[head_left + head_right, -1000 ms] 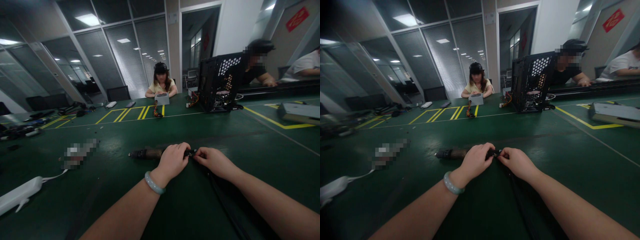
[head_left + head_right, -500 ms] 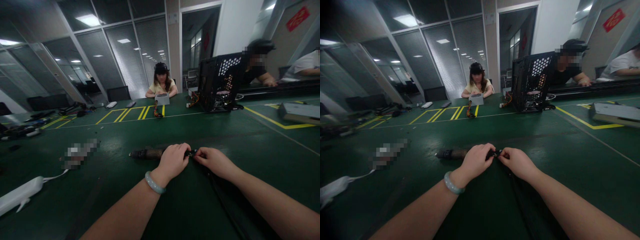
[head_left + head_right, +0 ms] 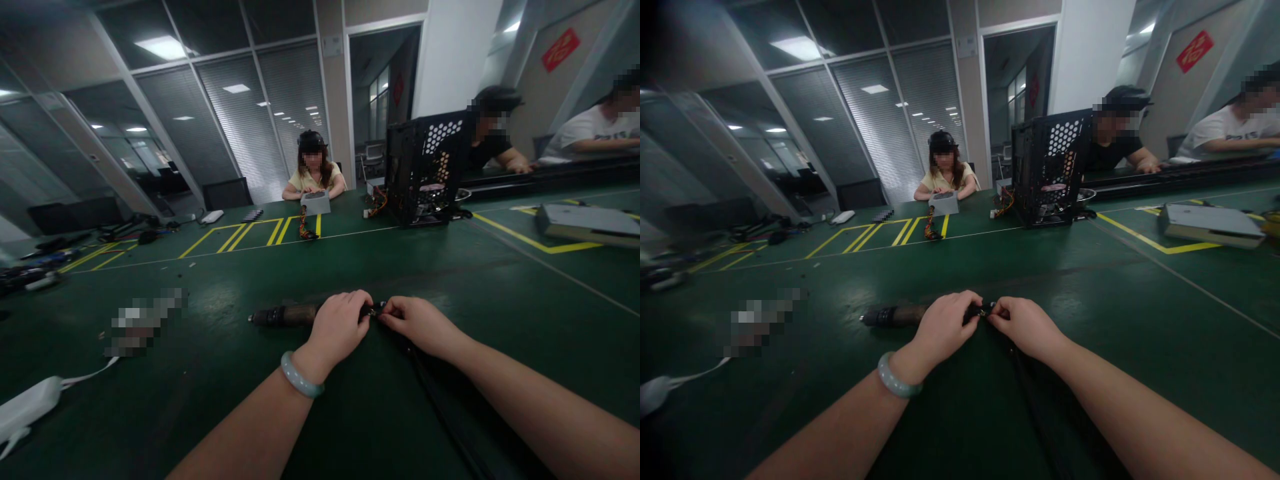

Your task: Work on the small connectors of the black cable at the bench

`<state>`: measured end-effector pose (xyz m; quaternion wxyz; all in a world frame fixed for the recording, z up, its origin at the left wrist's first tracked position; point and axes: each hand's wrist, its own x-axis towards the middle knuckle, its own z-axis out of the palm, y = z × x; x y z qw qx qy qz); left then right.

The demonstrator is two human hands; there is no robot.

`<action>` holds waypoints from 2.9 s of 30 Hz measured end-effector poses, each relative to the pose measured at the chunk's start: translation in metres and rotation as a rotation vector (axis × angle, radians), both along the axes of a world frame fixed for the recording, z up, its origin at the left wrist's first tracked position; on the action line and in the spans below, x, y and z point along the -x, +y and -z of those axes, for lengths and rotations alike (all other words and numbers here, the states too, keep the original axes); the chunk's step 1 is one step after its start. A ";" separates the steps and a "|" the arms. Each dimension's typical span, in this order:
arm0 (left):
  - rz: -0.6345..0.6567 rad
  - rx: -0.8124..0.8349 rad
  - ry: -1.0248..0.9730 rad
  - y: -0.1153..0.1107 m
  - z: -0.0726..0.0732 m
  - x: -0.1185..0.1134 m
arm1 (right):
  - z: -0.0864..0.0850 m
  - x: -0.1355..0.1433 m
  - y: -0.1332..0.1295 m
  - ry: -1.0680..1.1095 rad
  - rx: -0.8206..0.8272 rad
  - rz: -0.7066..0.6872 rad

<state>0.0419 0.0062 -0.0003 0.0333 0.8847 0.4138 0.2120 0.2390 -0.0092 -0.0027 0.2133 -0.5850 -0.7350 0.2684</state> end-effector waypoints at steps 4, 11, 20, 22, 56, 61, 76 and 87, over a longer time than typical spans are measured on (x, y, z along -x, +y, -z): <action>0.043 0.000 0.020 0.000 -0.002 0.000 | -0.002 0.001 0.000 -0.005 -0.006 -0.001; 0.002 0.021 -0.002 -0.001 -0.003 0.000 | 0.000 -0.001 0.000 0.003 -0.001 0.002; 0.054 0.011 0.015 -0.001 -0.004 -0.001 | 0.001 0.000 0.000 0.010 -0.011 0.009; 0.034 0.016 0.003 -0.001 -0.004 -0.001 | 0.000 0.000 0.000 0.009 -0.009 0.009; -0.019 0.012 -0.028 -0.003 -0.003 -0.003 | -0.001 0.000 -0.002 0.011 0.001 0.009; 0.015 -0.001 -0.010 -0.004 -0.006 -0.003 | -0.003 0.001 -0.002 0.015 0.003 0.013; -0.014 -0.072 0.013 -0.007 -0.006 -0.005 | 0.001 0.001 0.000 0.006 -0.023 0.015; -0.015 -0.091 -0.006 -0.005 -0.006 -0.001 | 0.003 0.000 0.000 0.025 -0.021 0.003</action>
